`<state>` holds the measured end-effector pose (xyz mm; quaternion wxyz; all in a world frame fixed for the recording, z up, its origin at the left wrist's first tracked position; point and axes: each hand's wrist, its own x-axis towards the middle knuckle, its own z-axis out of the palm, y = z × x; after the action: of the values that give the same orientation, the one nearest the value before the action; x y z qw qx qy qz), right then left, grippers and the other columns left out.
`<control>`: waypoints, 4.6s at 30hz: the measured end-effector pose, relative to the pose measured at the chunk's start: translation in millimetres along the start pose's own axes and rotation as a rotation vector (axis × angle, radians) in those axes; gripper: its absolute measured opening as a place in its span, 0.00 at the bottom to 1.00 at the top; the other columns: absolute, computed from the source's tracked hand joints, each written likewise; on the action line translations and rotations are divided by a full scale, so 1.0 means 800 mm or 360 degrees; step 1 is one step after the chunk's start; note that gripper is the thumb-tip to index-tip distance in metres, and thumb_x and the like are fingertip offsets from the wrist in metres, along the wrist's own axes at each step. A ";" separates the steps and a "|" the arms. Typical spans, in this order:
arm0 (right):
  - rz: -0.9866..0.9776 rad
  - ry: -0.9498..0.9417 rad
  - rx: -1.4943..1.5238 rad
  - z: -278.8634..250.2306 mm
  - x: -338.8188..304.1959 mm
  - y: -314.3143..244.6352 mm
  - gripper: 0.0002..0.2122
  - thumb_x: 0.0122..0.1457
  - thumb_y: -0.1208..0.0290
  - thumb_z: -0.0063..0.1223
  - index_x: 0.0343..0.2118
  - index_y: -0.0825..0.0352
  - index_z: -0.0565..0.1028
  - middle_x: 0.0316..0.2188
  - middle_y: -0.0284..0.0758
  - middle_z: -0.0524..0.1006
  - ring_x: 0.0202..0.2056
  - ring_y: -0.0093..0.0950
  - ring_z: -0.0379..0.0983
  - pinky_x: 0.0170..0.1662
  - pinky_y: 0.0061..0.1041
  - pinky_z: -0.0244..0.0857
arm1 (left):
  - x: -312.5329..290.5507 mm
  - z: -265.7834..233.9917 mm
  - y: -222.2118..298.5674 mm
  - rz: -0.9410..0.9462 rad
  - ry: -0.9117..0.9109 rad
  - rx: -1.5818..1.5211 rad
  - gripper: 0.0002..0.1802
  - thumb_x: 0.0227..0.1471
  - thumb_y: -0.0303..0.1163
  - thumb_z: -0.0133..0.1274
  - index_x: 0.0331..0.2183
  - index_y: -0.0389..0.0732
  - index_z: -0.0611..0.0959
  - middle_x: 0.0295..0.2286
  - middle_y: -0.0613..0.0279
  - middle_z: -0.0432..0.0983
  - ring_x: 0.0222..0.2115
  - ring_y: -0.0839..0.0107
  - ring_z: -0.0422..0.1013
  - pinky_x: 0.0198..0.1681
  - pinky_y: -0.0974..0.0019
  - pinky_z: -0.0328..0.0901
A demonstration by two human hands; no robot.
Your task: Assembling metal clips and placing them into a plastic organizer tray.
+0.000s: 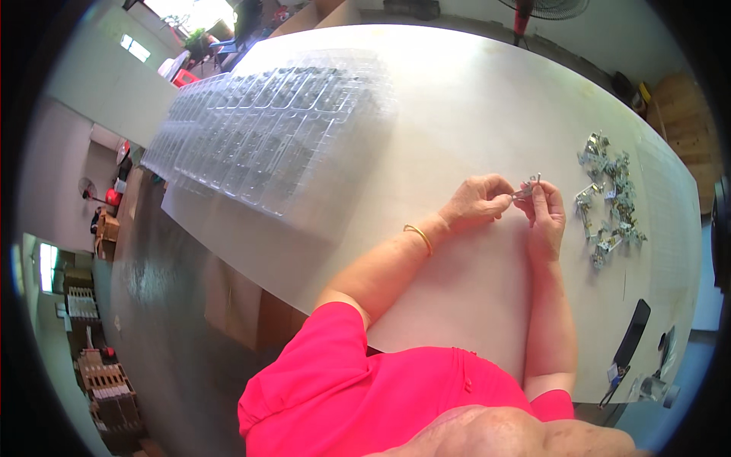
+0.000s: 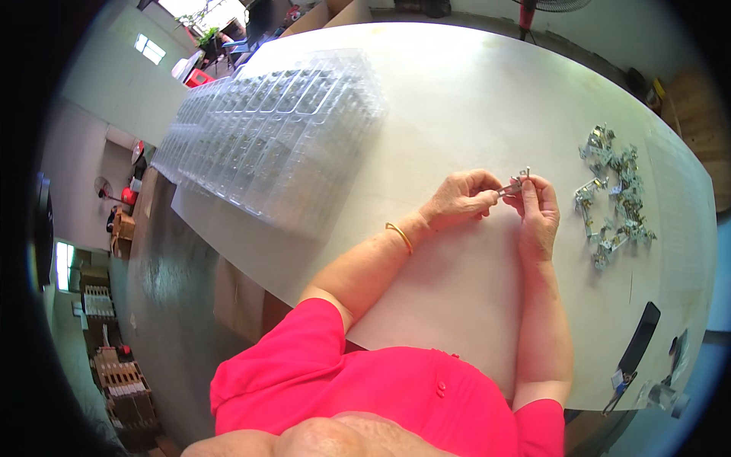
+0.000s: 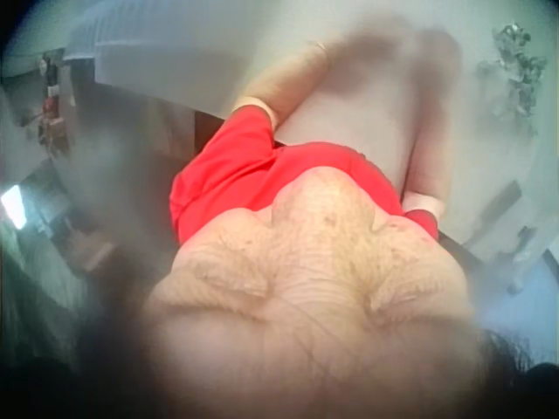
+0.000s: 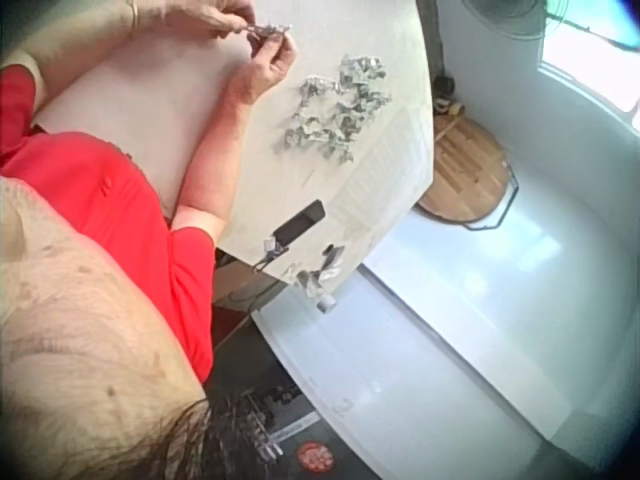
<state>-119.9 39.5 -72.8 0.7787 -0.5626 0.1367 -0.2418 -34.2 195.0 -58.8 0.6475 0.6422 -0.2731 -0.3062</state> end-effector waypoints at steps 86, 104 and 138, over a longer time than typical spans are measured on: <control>-0.0688 -0.0281 -0.0872 0.009 -0.003 0.042 0.06 0.58 0.71 0.56 0.37 0.63 0.78 0.32 0.37 0.77 0.36 0.37 0.75 0.41 0.32 0.70 | 0.002 0.082 0.122 0.1035 0.0310 0.1638 0.04 0.46 0.22 0.60 0.29 0.36 0.82 0.25 0.59 0.75 0.26 0.68 0.72 0.31 0.67 0.66; -0.0670 -0.0606 -0.0825 0.004 0.001 0.035 0.07 0.55 0.67 0.57 0.35 0.60 0.74 0.31 0.31 0.74 0.38 0.32 0.70 0.43 0.32 0.63 | 0.153 0.205 0.040 0.1463 -0.0696 0.2202 0.09 0.43 0.21 0.51 0.30 0.41 0.80 0.31 0.60 0.73 0.40 0.60 0.68 0.46 0.60 0.63; -0.0043 0.0102 -0.0290 0.013 -0.005 0.004 0.06 0.64 0.70 0.52 0.37 0.65 0.76 0.21 0.28 0.75 0.21 0.16 0.70 0.26 0.18 0.67 | 0.027 -0.020 0.048 0.0321 0.0308 0.0116 0.09 0.58 0.29 0.56 0.39 0.35 0.76 0.33 0.57 0.79 0.35 0.70 0.78 0.40 0.70 0.71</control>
<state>-117.4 50.4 -72.7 0.7161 -0.6249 0.1755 -0.2567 -6.1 189.1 -21.7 0.6746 0.6611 -0.2834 -0.1660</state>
